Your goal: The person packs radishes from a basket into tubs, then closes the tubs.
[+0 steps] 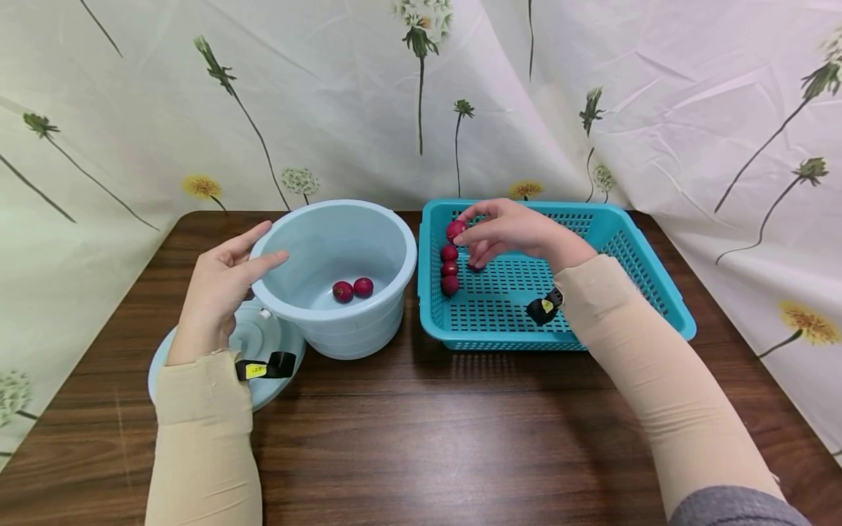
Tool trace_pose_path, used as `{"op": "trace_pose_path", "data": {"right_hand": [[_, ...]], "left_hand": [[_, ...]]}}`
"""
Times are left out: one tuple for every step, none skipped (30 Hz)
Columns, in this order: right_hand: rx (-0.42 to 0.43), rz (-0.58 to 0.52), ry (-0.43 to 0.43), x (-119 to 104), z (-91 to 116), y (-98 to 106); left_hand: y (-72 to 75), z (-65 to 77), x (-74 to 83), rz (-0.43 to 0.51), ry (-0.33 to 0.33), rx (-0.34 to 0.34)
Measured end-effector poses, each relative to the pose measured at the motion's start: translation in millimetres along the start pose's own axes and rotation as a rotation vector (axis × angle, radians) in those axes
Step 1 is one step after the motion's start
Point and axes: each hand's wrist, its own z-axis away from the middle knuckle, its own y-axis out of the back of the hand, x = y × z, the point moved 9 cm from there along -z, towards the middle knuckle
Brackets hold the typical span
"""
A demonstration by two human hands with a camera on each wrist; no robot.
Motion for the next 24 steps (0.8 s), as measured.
{"op": "trace_pose_path", "data": {"right_hand": [[-0.001, -0.003, 0.006, -2, 0, -2], [-0.002, -0.008, 0.012, -3, -1, -3], [0.000, -0.012, 0.018, -5, -1, -5], [0.002, -0.013, 0.025, -7, -1, -6], [0.003, -0.011, 0.031, -8, -2, -8], [0.004, -0.014, 0.036, -10, -2, -9], [0.002, -0.021, 0.042, -12, -3, -11], [-0.004, -0.027, 0.049, -14, -3, -13], [-0.009, -0.034, 0.057, -16, -3, -16], [-0.015, -0.041, 0.066, -18, -3, -18], [-0.021, -0.051, 0.074, -20, -3, -20], [-0.028, -0.064, 0.081, -21, -3, -22], [-0.034, -0.071, 0.089, -23, -3, -24], [-0.036, -0.076, 0.097, -24, -3, -26], [-0.037, -0.079, 0.104, -26, -4, -27], [-0.036, -0.082, 0.109, -27, -4, -28], [-0.036, -0.085, 0.112, -28, -4, -29], [-0.035, -0.088, 0.114, -29, -4, -31], [-0.031, -0.086, 0.116, -30, -4, -31], [-0.029, -0.089, 0.117, -31, -4, -32], [-0.026, -0.092, 0.116, -32, -5, -33], [-0.024, -0.096, 0.115, -33, -5, -34], [-0.022, -0.098, 0.113, -33, -5, -35], [-0.019, -0.099, 0.111, -34, -6, -36]], "left_hand": [[0.1, 0.1, 0.1, -0.003, 0.000, 0.001], [0.1, 0.2, 0.2, -0.003, -0.001, 0.001], [0.2, 0.3, 0.3, -0.002, -0.002, 0.001], [0.1, 0.3, 0.3, 0.002, -0.003, 0.000], [0.0, 0.4, 0.3, 0.005, -0.004, -0.001], [-0.1, 0.4, 0.3, 0.008, -0.004, -0.001], [-0.1, 0.5, 0.4, 0.009, -0.005, -0.002], [-0.1, 0.5, 0.4, 0.012, -0.005, -0.003], [-0.2, 0.5, 0.5, 0.014, -0.004, -0.003], [-0.2, 0.6, 0.4, 0.015, -0.002, -0.004], [-0.1, 0.8, 0.3, 0.012, -0.001, -0.003], [-0.1, 0.9, 0.1, 0.013, 0.001, -0.003], [0.1, 1.0, 0.1, 0.012, 0.002, -0.003], [0.1, 1.0, 0.1, 0.012, 0.003, -0.003], [0.2, 1.0, 0.0, 0.013, 0.003, -0.003], [0.4, 0.9, -0.1, 0.012, 0.003, -0.002], [0.5, 0.9, -0.2, 0.013, 0.002, -0.002], [0.7, 0.9, -0.2, 0.011, 0.002, -0.001], [0.8, 0.8, -0.2, 0.009, 0.001, -0.001], [0.8, 0.7, -0.3, 0.009, 0.001, -0.001], [0.8, 0.5, -0.3, 0.008, 0.001, -0.002], [0.8, 0.5, -0.3, 0.005, 0.002, -0.002], [0.8, 0.4, -0.2, 0.003, 0.001, -0.002], [0.6, 0.3, -0.2, 0.001, 0.001, -0.003]]}}
